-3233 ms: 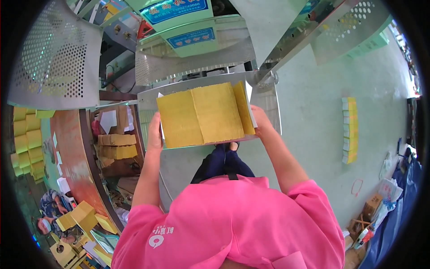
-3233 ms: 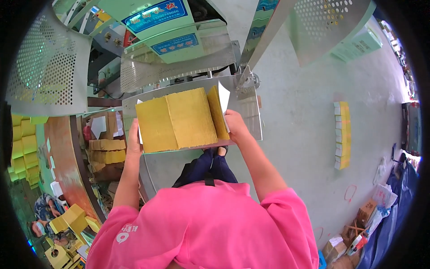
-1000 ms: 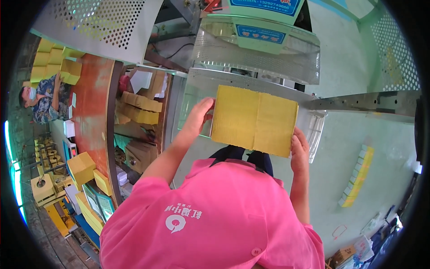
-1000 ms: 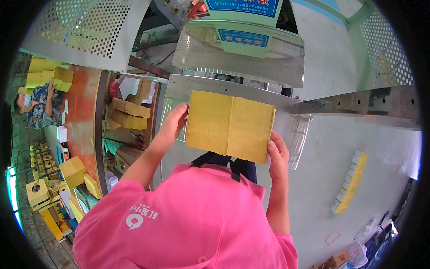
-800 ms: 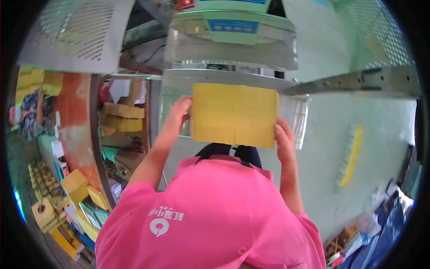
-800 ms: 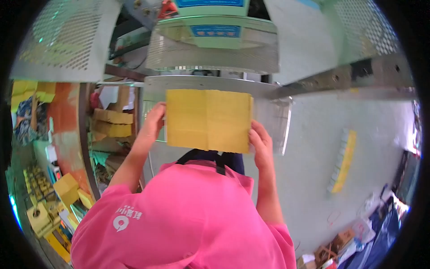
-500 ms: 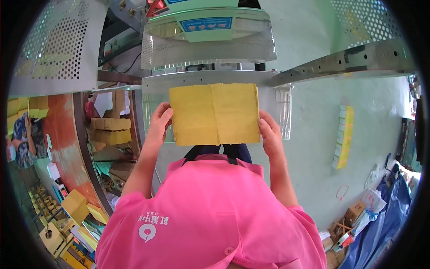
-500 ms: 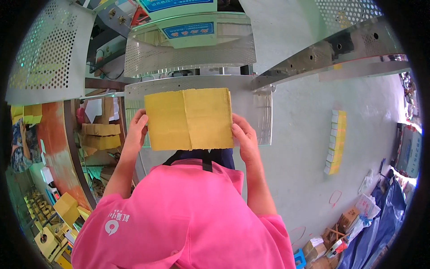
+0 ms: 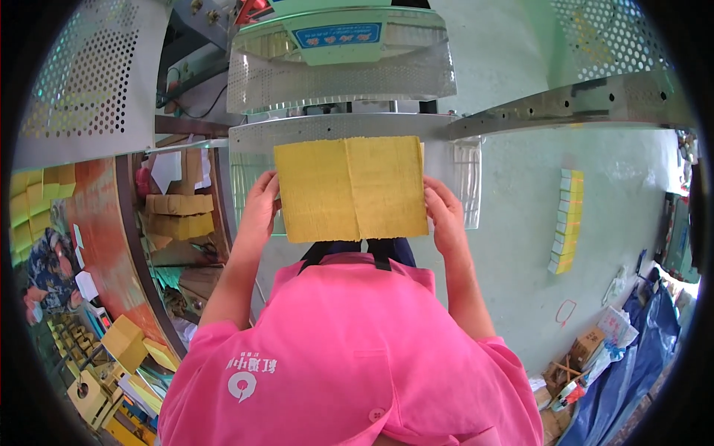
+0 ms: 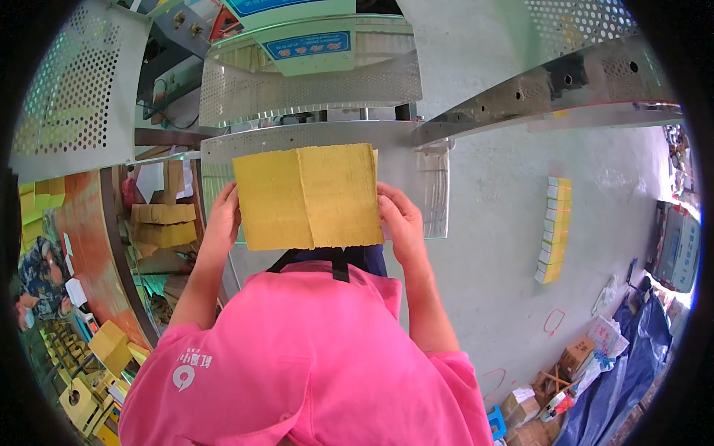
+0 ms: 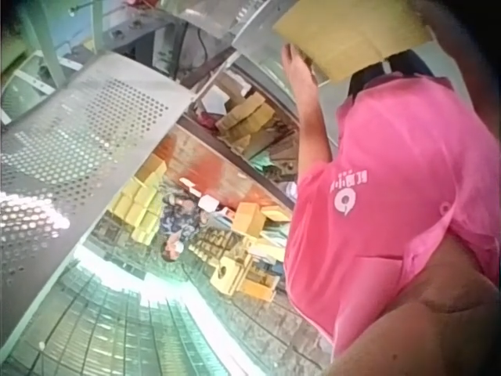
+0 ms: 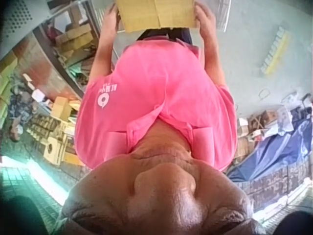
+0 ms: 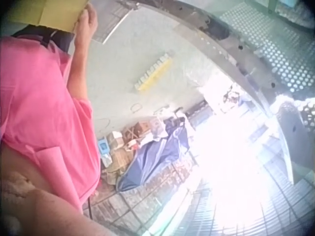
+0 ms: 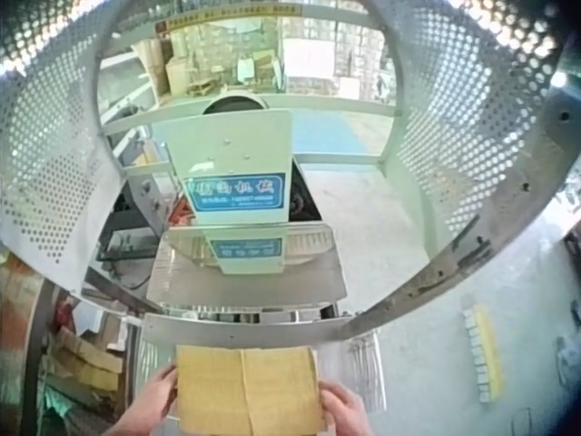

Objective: Bundling and weighing yellow paper stacks in a factory setting.

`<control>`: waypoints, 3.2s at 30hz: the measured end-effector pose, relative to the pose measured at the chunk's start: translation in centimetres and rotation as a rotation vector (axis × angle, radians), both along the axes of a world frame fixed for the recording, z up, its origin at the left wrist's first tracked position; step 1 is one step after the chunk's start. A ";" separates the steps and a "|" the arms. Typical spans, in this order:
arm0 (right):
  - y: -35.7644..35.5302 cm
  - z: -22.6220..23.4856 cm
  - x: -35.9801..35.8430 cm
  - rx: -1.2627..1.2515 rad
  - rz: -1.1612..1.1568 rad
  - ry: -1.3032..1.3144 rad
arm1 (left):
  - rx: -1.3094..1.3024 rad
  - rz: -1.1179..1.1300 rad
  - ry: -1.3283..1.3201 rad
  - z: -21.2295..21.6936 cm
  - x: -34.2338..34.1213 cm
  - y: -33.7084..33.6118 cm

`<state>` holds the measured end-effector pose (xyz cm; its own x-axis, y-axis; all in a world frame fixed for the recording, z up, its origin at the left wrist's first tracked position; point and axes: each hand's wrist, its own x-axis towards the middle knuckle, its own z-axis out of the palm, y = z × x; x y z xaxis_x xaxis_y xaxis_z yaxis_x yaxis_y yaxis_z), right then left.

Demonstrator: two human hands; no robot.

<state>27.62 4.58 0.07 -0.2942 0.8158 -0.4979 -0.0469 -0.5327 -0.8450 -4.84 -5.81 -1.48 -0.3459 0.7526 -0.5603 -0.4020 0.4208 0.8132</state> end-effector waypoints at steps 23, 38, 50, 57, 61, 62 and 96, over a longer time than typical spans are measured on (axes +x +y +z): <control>6.2 -2.5 -2.4 0.132 -0.235 0.396 | 0.327 0.021 0.059 -5.9 3.9 1.0; 5.8 2.6 2.8 0.624 -0.499 -0.312 | 0.266 0.155 0.039 -4.2 12.1 6.5; 10.6 8.8 -2.5 1.239 0.636 -1.102 | 0.332 0.162 -0.109 -1.1 10.9 7.3; 10.4 8.2 -5.1 1.288 0.652 -0.959 | 0.340 0.206 -0.185 -1.6 10.6 8.1; 11.4 8.9 -4.6 1.211 0.625 -0.740 | 0.320 0.227 -0.144 -0.9 10.7 7.2; 11.9 8.9 -4.6 1.213 0.633 -0.734 | 0.319 0.244 -0.140 -1.0 10.5 7.4; 11.7 8.3 -3.3 1.325 0.490 -0.868 | 0.355 0.189 -0.100 -1.3 11.1 9.5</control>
